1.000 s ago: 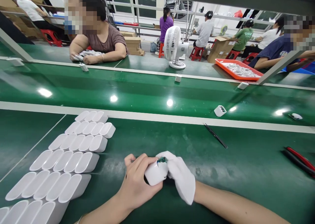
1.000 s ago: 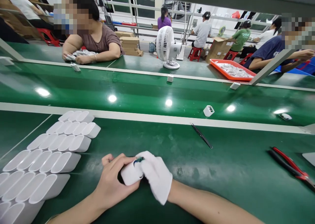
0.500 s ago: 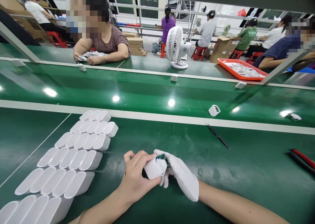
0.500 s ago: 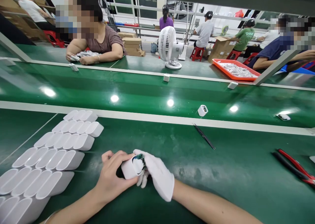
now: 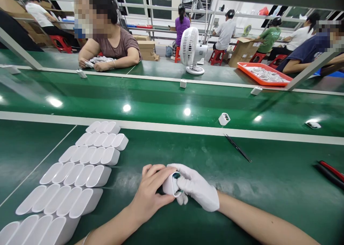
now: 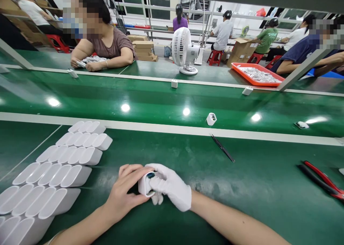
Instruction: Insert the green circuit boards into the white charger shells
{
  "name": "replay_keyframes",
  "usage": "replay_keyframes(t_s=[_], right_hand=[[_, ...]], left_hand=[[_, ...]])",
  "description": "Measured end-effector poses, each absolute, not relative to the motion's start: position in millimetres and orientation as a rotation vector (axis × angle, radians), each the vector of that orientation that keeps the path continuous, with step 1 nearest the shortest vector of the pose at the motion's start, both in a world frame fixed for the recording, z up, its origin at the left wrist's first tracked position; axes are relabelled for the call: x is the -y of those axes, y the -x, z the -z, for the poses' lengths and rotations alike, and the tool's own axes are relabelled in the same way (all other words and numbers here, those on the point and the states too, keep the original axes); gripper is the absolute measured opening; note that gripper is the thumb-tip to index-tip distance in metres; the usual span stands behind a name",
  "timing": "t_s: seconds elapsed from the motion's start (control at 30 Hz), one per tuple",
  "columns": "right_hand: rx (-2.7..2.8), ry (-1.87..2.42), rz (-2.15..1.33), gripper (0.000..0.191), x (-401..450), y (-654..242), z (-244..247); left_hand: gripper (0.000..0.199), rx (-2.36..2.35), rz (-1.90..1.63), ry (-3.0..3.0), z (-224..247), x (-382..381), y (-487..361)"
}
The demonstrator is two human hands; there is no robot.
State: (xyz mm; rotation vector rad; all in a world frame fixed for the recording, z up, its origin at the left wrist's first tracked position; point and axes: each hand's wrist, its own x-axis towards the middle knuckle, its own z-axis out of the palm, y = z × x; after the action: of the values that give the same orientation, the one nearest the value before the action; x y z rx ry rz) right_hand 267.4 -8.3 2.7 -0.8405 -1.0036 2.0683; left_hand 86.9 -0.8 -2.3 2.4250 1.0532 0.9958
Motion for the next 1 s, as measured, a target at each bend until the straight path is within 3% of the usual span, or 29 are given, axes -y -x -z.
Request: replay_keyframes(t_s=[0.13, 0.2, 0.3, 0.37, 0.5, 0.6, 0.67, 0.83, 0.93, 1.0], right_hand=[[1.216, 1.041, -1.942, 0.071, 7, -265, -13], [1.547, 1.239, -1.709, 0.059, 0, -274, -27], [2.059, 1.964, -0.869, 0.049, -20, -306, -55], [1.990, 2.528, -0.402, 0.048, -37, -338, -68], [1.806, 2.929, -0.447, 0.031, -64, -404, -65], [1.864, 2.916, -0.531, 0.017, -70, -427, -52], [1.934, 2.826, -0.506, 0.019, -66, -421, -49], [2.349, 2.000, -0.615, 0.022, -41, -359, -55], [2.631, 1.594, -0.417, 0.018, -27, -323, -53], [2.719, 1.538, -0.216, 0.018, -22, -312, -50]], left_hand=[[0.054, -0.946, -0.972, -2.191, 5, 0, -87], [0.046, -0.996, -0.879, -2.013, 3, -4, -85], [0.045, -1.099, -0.656, -1.852, 1, -10, -82], [0.045, -1.136, -0.540, -1.845, 0, -13, -80], [0.045, -1.146, -0.492, -1.879, 1, -11, -80], [0.049, -1.171, -0.551, -1.924, 2, -10, -79], [0.050, -1.198, -0.605, -1.912, 3, -11, -79], [0.039, -1.228, -0.653, -1.852, 4, -15, -80], [0.035, -1.215, -0.651, -1.860, 2, -16, -81], [0.033, -1.212, -0.651, -1.861, 1, -15, -81]])
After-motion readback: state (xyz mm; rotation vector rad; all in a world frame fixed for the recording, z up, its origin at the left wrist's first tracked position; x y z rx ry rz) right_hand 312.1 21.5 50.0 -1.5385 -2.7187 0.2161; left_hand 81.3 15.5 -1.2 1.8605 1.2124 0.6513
